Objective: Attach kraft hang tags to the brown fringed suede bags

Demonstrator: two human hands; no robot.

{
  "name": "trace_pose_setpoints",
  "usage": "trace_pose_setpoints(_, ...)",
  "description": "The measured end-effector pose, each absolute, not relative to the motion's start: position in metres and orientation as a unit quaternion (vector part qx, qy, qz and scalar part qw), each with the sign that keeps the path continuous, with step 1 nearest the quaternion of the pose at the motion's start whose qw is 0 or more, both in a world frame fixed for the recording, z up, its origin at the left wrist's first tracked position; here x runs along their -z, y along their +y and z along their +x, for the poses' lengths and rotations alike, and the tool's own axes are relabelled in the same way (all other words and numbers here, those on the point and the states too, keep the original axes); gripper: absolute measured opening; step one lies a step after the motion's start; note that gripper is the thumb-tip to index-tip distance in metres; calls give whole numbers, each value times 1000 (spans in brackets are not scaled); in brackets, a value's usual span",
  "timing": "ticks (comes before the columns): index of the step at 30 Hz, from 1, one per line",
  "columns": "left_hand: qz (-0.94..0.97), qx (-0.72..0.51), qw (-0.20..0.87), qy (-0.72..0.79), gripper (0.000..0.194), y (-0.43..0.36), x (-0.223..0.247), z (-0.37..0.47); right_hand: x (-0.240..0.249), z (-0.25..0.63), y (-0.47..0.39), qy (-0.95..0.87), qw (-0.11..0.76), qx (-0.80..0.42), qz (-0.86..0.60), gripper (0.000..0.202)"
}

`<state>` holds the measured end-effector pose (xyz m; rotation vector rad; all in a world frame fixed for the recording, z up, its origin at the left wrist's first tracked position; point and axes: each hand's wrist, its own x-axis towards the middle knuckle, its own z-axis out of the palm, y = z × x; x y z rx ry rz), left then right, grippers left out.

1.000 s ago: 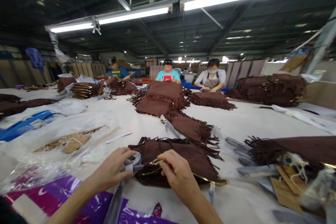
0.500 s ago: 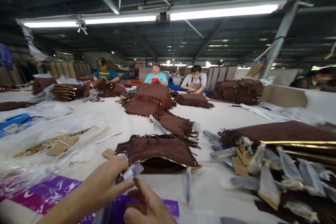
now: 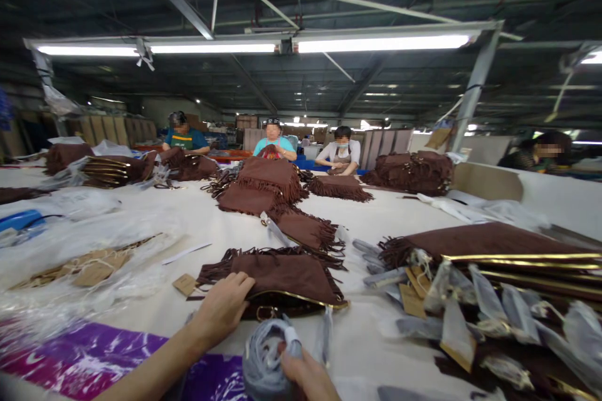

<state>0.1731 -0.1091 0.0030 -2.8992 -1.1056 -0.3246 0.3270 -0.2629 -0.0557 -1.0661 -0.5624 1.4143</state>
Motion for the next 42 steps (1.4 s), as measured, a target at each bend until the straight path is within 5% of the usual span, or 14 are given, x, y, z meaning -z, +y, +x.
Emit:
trace_pose_setpoints(7, -908, 203, 86, -357, 22, -94, 6, 171, 12, 348, -248, -166, 564, -661, -467, 43)
trace_pose_setpoints(15, -947, 225, 53, -222, 25, -87, 28, 161, 33, 347, -198, -167, 782, -461, -384, 40)
trace_pose_setpoints(19, -965, 118, 0, -236, 28, -89, 23, 158, 30, 372, -218, -307, 607, -514, -524, 30)
trace_pose_setpoints(24, -961, 57, -48, -265, 23, -94, 0, 159, 13, 438, -238, -594, 294, -81, -744, 26)
trace_pose_setpoints(28, -956, 74, -61, -277, 13, -119, -22, 172, 23, 456, -235, -626, 63, 30, -777, 26)
trace_pose_setpoints(32, -956, 74, -141, -245, 13, -158, -29, 202, 29, 446, -233, -640, 37, 69, -765, 14)
trace_pose_setpoints(36, -935, 103, -223, -258, 34, -181, -27, 240, 11, 432, -245, -684, 57, 41, -726, 13)
trace_pose_setpoints(42, -921, 70, -179, -340, 41, -189, -29, 269, -18, 400, -253, -664, 96, 56, -740, 14)
